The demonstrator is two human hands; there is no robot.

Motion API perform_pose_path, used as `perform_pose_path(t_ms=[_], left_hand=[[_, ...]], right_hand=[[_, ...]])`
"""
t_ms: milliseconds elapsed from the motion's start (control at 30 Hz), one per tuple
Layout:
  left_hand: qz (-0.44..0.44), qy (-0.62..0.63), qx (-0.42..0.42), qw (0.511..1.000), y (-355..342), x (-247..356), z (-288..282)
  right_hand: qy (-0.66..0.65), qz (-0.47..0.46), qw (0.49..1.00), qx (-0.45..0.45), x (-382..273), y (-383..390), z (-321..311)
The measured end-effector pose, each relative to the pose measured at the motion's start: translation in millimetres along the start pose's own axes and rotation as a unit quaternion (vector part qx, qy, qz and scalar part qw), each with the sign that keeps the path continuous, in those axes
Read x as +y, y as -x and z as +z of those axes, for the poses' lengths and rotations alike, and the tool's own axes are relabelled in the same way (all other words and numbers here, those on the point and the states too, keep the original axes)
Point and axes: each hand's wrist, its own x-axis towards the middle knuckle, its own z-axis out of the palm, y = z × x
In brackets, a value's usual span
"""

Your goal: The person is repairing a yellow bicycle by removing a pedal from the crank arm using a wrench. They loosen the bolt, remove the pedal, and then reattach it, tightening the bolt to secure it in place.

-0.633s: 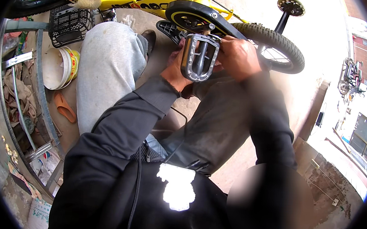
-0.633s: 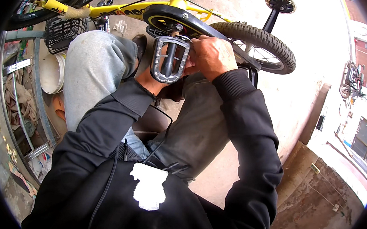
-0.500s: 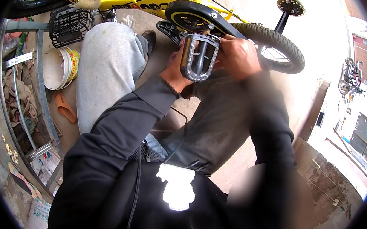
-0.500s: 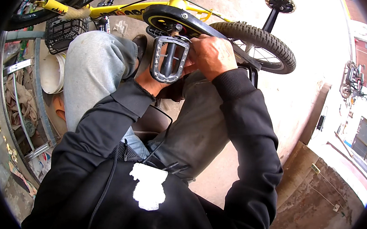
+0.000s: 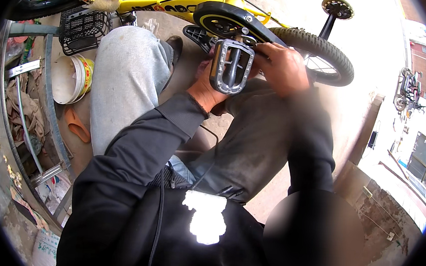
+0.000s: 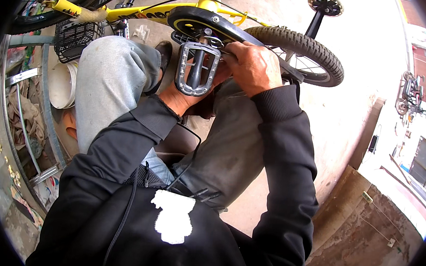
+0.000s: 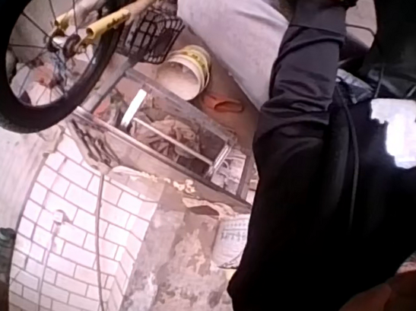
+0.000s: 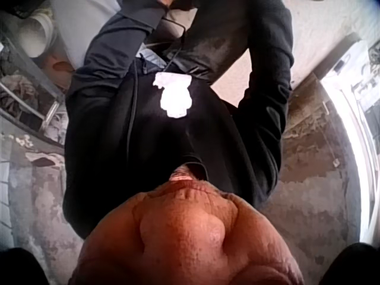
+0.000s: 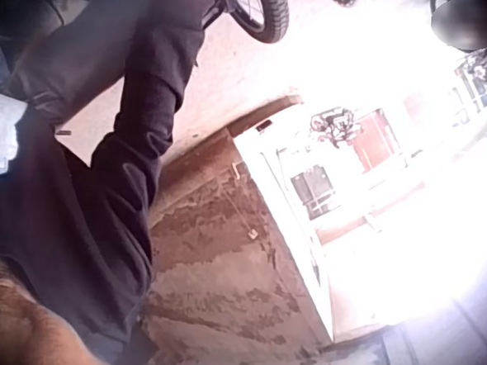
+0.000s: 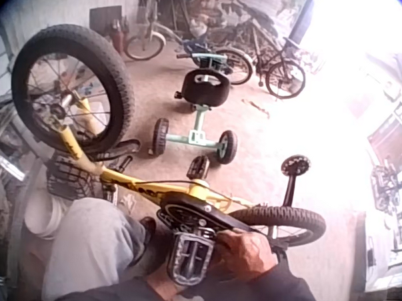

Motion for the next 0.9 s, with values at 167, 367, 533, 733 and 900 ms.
perform_pose_path(t_ms=[167, 367, 533, 733, 900], left_hand=[[-0.162, 0.488, 0.031, 0.857, -2, -27, 34], [-0.226, 0.834, -0.082, 0.496, -6, 10, 5], [-0.191, 0.866, -0.118, 0.446, -5, 4, 7], [-0.313, 0.889, -0.107, 0.317, -3, 2, 13], [-0.267, 0.841, -0.112, 0.457, 2, 7, 10]], right_hand=[[-0.004, 0.018, 1.000, -0.013, -6, 2, -5], [-0.020, 0.033, 0.999, -0.003, -7, 5, -8], [-0.032, 0.057, 0.998, -0.006, -9, 5, -10], [-0.019, 0.026, 0.996, 0.081, -7, 14, -12], [-0.067, 0.037, 0.982, 0.170, -23, 27, -16]])
